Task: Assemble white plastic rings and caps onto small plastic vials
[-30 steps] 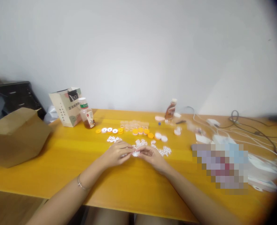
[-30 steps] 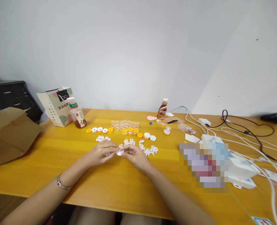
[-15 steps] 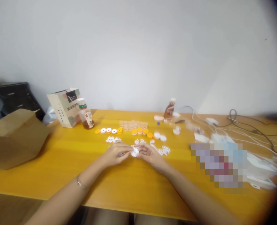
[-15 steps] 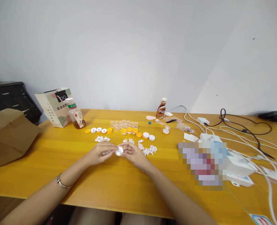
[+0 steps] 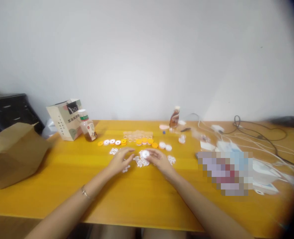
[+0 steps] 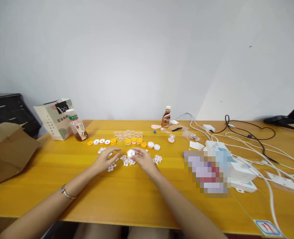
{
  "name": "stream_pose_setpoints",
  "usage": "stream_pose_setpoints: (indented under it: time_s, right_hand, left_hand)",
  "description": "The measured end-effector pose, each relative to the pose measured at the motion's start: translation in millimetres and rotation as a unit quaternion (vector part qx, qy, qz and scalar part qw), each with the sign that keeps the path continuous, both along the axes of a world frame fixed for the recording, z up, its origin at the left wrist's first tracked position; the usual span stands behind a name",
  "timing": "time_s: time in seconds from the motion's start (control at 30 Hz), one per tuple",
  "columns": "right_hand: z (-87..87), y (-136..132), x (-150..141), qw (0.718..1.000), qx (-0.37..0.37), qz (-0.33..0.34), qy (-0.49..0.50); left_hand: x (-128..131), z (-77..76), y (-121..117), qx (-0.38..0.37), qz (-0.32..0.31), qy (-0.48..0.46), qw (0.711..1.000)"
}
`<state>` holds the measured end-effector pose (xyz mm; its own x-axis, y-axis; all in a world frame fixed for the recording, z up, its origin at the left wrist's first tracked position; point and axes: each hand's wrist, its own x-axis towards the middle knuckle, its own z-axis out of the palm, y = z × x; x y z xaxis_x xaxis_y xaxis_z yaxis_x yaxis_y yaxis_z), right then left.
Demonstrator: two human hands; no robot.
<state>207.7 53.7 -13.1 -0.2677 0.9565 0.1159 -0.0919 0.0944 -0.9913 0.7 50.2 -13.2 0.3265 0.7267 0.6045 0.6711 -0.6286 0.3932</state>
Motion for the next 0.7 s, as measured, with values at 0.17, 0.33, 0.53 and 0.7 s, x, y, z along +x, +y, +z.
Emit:
stream_pose_setpoints:
  time_s: [0.17,0.33,0.53,0.7]
  right_hand:
    - [1.1,1.7,2.0,0.999,-0.025,-0.03,0.028]
    - [-2.2,8.3,2.7,0.998,-0.035,-0.044,0.024]
    - [2.9,3.2,3.5,0.998,-0.021,-0.059,-0.013]
    - [4.4,2.0,2.5,0.998,-0.006,-0.06,0.01]
  left_hand:
    - [10.6,10.2,41.5,-0.001,0.017,0.073,0.997]
    - [28.3,12.9,76.3,-0.032,0.053,0.101,0.993]
    - [35.0,10.9,85.2,-0.064,0.051,0.06,0.995]
    - [22.5,19.7,57.7,-0.125,0.014,-0.039,0.991]
